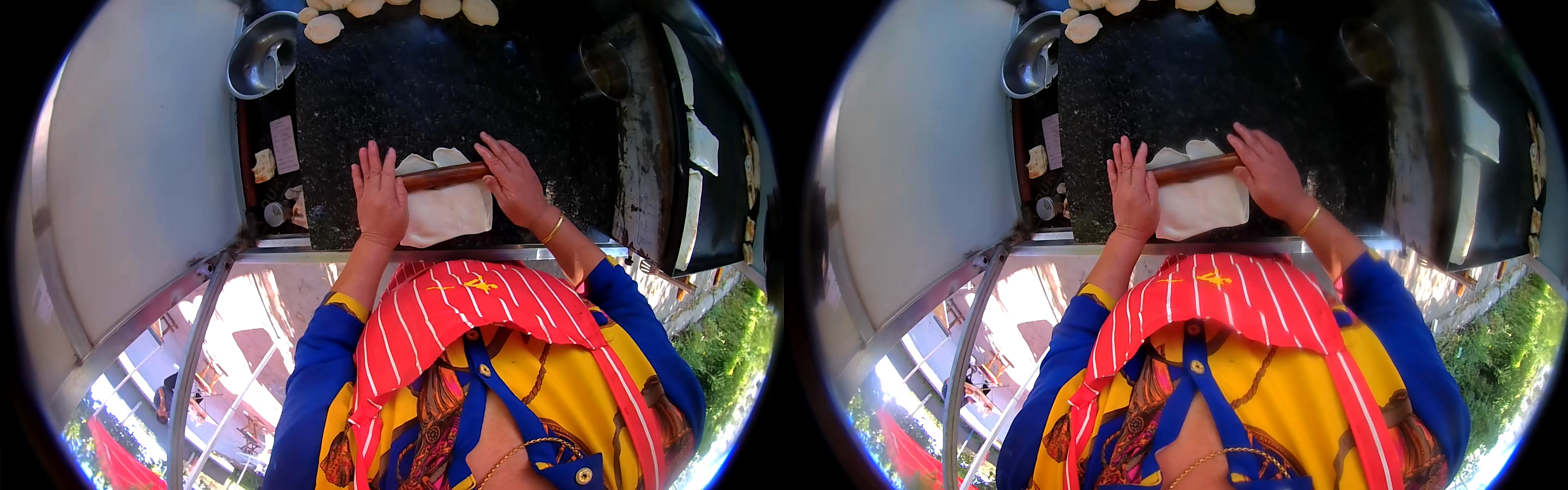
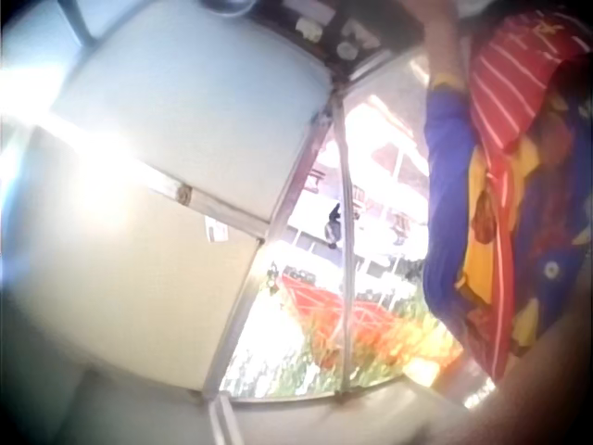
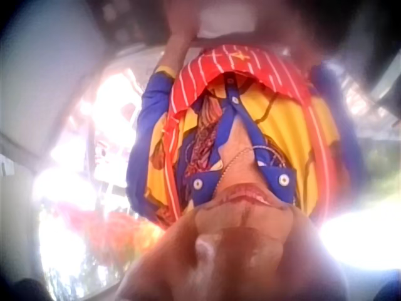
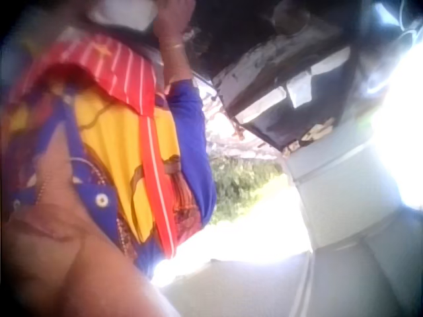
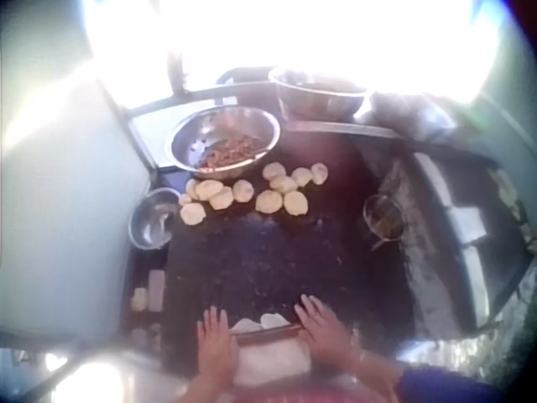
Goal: The person prepares stuffed flatbreads by rolling out dough, adding a filling, folding the dough, and cooking it on a griddle. The person uses a rolling pin to flatten the dough and a spatula to flip the flatbreads on the griddle.
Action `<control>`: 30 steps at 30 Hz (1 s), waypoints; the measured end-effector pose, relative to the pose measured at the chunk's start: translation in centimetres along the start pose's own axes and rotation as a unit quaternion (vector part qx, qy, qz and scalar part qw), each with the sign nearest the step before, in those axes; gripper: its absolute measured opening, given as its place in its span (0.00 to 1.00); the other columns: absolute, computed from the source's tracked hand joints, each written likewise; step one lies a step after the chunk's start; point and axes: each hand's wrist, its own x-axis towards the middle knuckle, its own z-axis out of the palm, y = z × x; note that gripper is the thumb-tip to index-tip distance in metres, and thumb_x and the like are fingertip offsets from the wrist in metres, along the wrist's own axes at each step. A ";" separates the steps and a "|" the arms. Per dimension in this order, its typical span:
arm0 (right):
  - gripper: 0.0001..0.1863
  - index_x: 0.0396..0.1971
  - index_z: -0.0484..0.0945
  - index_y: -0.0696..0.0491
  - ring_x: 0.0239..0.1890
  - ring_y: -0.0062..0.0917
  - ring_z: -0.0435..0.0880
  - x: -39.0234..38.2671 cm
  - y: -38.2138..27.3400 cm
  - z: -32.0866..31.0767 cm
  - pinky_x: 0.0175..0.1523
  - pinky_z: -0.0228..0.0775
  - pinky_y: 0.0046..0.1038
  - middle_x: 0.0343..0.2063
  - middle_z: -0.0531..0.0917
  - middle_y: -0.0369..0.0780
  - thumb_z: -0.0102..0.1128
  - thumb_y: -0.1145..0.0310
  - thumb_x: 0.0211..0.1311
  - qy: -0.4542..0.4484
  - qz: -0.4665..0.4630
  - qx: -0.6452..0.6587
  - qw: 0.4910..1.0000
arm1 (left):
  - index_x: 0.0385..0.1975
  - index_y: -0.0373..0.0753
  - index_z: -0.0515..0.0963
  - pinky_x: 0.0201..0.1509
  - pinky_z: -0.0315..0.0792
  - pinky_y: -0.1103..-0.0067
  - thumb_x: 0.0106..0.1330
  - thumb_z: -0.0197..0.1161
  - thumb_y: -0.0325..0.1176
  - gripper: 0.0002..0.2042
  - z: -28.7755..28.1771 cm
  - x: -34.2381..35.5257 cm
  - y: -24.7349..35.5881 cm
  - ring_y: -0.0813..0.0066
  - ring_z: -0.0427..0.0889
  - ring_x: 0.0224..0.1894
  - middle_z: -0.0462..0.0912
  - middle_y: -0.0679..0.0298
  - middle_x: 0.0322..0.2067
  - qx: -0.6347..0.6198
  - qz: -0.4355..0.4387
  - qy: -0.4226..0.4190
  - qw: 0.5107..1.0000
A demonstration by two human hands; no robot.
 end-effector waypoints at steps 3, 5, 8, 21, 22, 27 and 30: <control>0.26 0.65 0.69 0.54 0.74 0.44 0.56 0.5 -1.0 1.7 0.75 0.48 0.44 0.71 0.64 0.45 0.53 0.65 0.68 0.052 0.064 -0.069 0.994 | 0.70 0.37 0.63 0.78 0.35 0.56 0.70 0.50 0.34 0.27 0.3 0.4 1.1 0.55 0.48 0.78 0.52 0.51 0.74 0.075 -0.033 -0.010 0.997; 0.26 0.65 0.69 0.53 0.75 0.45 0.54 1.7 -1.3 2.2 0.75 0.47 0.49 0.71 0.62 0.45 0.52 0.64 0.69 0.064 0.090 -0.122 0.986 | 0.71 0.36 0.60 0.78 0.34 0.55 0.69 0.50 0.36 0.29 0.4 1.1 0.9 0.55 0.47 0.78 0.52 0.53 0.75 0.136 -0.028 -0.025 0.990; 0.28 0.67 0.66 0.53 0.76 0.45 0.51 4.8 -0.7 3.0 0.73 0.45 0.55 0.72 0.60 0.45 0.51 0.64 0.68 0.066 0.116 -0.185 0.974 | 0.72 0.38 0.59 0.77 0.32 0.52 0.70 0.49 0.37 0.30 0.7 4.2 0.4 0.55 0.45 0.78 0.50 0.57 0.76 0.210 -0.029 -0.045 0.976; 0.08 0.36 0.80 0.50 0.51 0.34 0.75 10.0 -1.0 0.0 0.55 0.66 0.43 0.41 0.81 0.37 0.67 0.67 0.57 0.111 0.082 -0.028 0.990 | 0.49 0.49 0.77 0.62 0.56 0.56 0.63 0.67 0.41 0.16 -3.7 10.5 -1.2 0.67 0.72 0.60 0.78 0.67 0.49 0.157 -0.041 0.038 0.986; 0.06 0.32 0.80 0.50 0.48 0.34 0.76 9.1 -1.1 0.5 0.54 0.67 0.40 0.37 0.81 0.37 0.68 0.68 0.56 0.072 0.062 0.005 0.995 | 0.45 0.48 0.80 0.59 0.58 0.58 0.61 0.69 0.41 0.13 -3.7 9.6 -1.4 0.67 0.76 0.56 0.81 0.68 0.44 0.136 -0.037 -0.028 0.990; 0.04 0.28 0.82 0.52 0.46 0.34 0.77 8.8 -1.8 2.3 0.51 0.70 0.35 0.35 0.81 0.39 0.67 0.69 0.56 -0.018 0.109 0.030 0.993 | 0.35 0.46 0.82 0.54 0.60 0.64 0.58 0.70 0.39 0.09 -2.4 8.4 0.3 0.69 0.79 0.47 0.82 0.68 0.37 0.103 -0.079 -0.132 0.983; 0.03 0.26 0.82 0.52 0.46 0.35 0.76 8.7 -2.3 1.3 0.50 0.71 0.35 0.35 0.81 0.39 0.66 0.70 0.56 -0.047 0.094 0.018 0.994 | 0.35 0.43 0.79 0.50 0.65 0.63 0.58 0.68 0.33 0.07 -3.2 8.2 1.2 0.63 0.80 0.46 0.81 0.63 0.35 0.091 -0.059 -0.165 0.980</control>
